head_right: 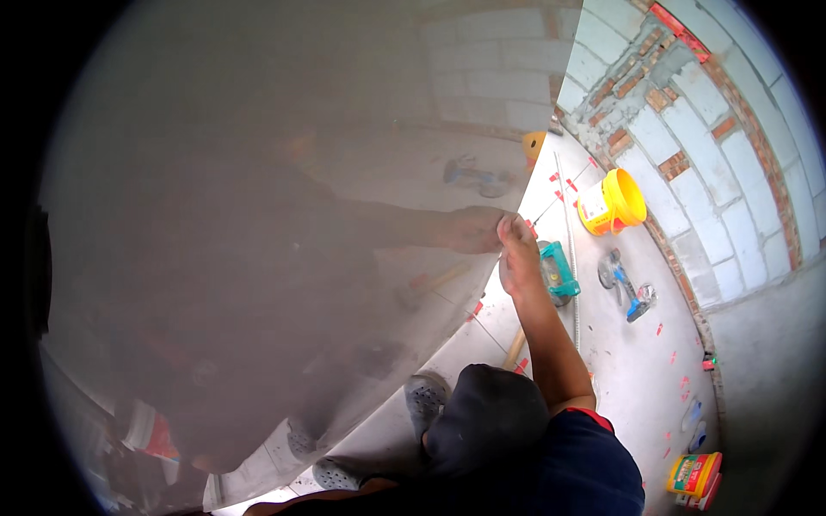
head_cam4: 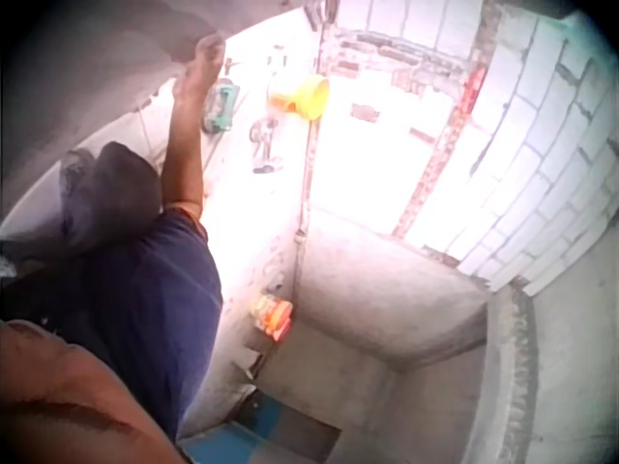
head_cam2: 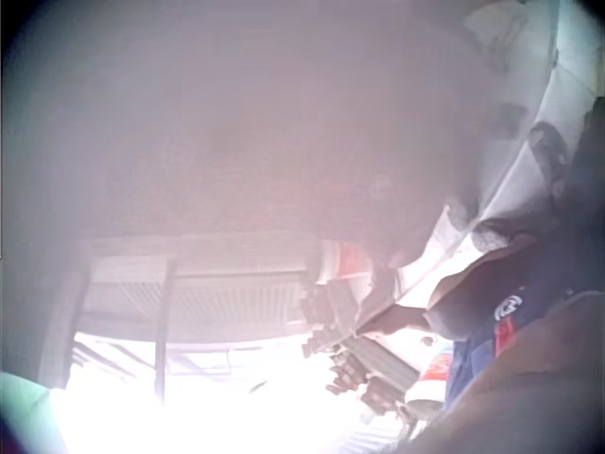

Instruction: The person applies adhesive to a tile, places it on a prepared floor surface, and secures it using plastic spacers and a notched trowel. They then use a trowel to mix and prepare a fresh section of mortar for the next tile.

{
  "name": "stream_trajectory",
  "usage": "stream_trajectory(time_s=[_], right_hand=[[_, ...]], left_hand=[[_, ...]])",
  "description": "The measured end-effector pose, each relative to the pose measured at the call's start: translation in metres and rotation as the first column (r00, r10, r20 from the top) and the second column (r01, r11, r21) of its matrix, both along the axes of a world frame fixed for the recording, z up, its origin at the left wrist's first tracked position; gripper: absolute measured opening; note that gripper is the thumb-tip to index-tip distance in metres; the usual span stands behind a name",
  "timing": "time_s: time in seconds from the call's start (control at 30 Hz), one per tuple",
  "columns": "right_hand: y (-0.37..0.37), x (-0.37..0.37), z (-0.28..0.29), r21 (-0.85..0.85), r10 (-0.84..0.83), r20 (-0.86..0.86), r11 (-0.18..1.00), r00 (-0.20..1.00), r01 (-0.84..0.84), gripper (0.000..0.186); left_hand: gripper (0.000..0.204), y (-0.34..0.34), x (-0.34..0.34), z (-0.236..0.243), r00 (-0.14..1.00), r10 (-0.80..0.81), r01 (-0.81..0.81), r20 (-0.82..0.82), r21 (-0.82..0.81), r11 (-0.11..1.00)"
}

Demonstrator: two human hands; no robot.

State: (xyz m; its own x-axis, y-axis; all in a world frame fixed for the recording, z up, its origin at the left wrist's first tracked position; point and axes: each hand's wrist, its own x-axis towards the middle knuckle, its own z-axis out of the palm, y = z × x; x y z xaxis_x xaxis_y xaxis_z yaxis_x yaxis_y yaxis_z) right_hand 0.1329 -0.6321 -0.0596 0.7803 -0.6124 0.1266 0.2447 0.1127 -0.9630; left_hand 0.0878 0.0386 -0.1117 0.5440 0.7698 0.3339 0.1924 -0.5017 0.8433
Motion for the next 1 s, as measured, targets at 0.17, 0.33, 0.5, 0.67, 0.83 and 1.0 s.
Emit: stream_trajectory(time_s=[0.17, 0.33, 0.5, 0.67, 0.83, 1.0], right_hand=[[-0.038, -0.012, -0.019, -0.026, 0.094, 0.029, 0.995, 0.995, -0.094, 0.027], [-0.011, -0.014, 0.007, 0.102, 0.149, 0.000, 0.984, 0.989, -0.149, 0.042], [-0.012, 0.014, 0.029, 0.030, 0.085, -0.056, 0.996, 0.995, -0.083, 0.062], [-0.005, 0.058, 0.059, 0.053, 0.174, -0.199, 0.985, 0.964, -0.167, 0.084], [0.026, 0.093, 0.084, 0.172, 0.284, -0.386, 0.957, 0.878, -0.234, 0.093], [0.002, 0.129, 0.039, 0.142, 0.277, -0.582, 0.960, 0.764, -0.240, 0.102]], left_hand=[[0.047, -0.002, -0.001, 0.011, 0.994, 0.031, -0.024, 0.101, -0.076, 0.997], [0.047, 0.001, -0.005, 0.033, 0.969, 0.106, -0.062, 0.225, -0.195, 0.979], [0.062, 0.013, 0.010, 0.081, 0.953, -0.018, 0.029, 0.301, -0.035, 0.999], [0.068, -0.002, 0.072, 0.136, 0.913, -0.170, 0.295, 0.371, -0.311, 0.904], [0.065, 0.019, 0.101, 0.146, 0.918, -0.276, 0.331, 0.285, -0.169, 0.928], [0.059, 0.006, 0.118, 0.117, 0.945, -0.288, 0.327, 0.156, -0.386, 0.863]])
